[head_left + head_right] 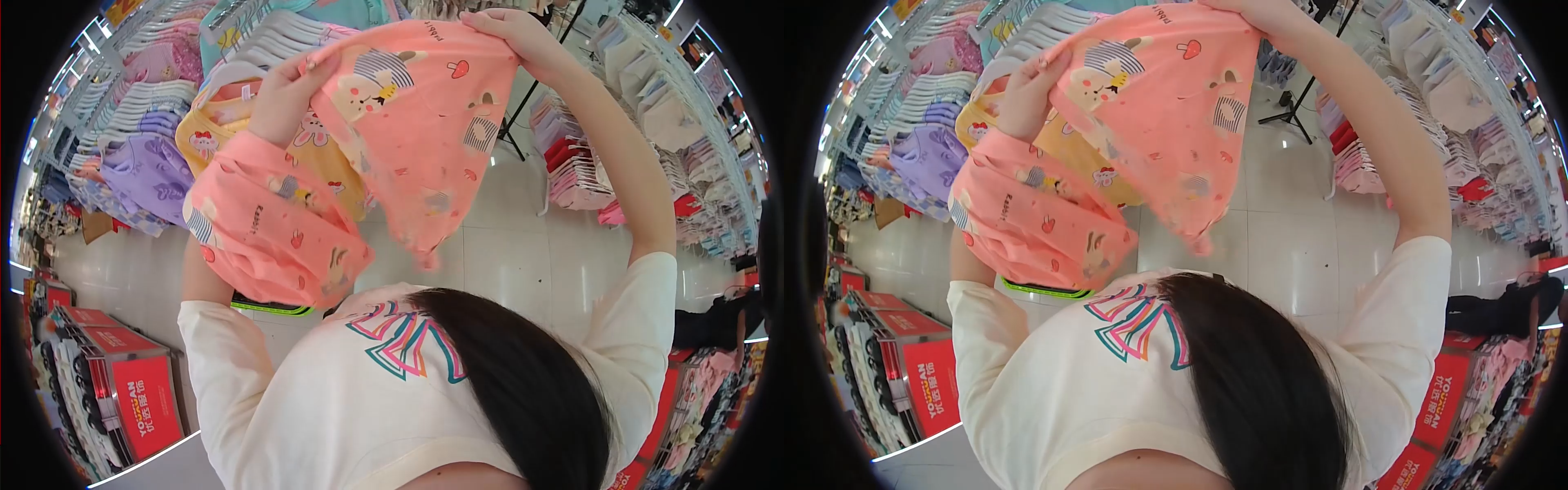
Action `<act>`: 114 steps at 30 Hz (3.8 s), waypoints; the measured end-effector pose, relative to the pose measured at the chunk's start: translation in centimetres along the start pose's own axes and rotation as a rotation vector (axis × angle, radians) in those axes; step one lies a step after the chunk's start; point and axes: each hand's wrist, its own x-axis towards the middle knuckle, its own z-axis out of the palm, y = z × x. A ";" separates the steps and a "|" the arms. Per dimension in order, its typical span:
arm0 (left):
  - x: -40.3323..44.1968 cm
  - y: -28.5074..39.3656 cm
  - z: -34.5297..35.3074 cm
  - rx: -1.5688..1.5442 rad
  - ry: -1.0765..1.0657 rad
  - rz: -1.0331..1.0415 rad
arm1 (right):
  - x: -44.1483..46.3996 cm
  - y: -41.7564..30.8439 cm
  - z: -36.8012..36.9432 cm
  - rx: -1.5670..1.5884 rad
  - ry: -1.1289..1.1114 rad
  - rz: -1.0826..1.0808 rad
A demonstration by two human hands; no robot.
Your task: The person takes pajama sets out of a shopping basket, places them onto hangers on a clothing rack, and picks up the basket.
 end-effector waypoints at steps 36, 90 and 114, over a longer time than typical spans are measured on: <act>-1.1 19.8 -14.6 0.029 0.131 0.137 | -3.6 38.0 32.4 0.632 -0.104 0.328; -9.7 -2.4 -14.9 0.228 -0.433 -0.170 | 7.9 4.9 30.0 -0.199 0.203 -0.085; -18.5 -0.1 -24.1 0.038 -0.040 -0.658 | 16.1 10.6 27.9 -0.616 0.830 -0.356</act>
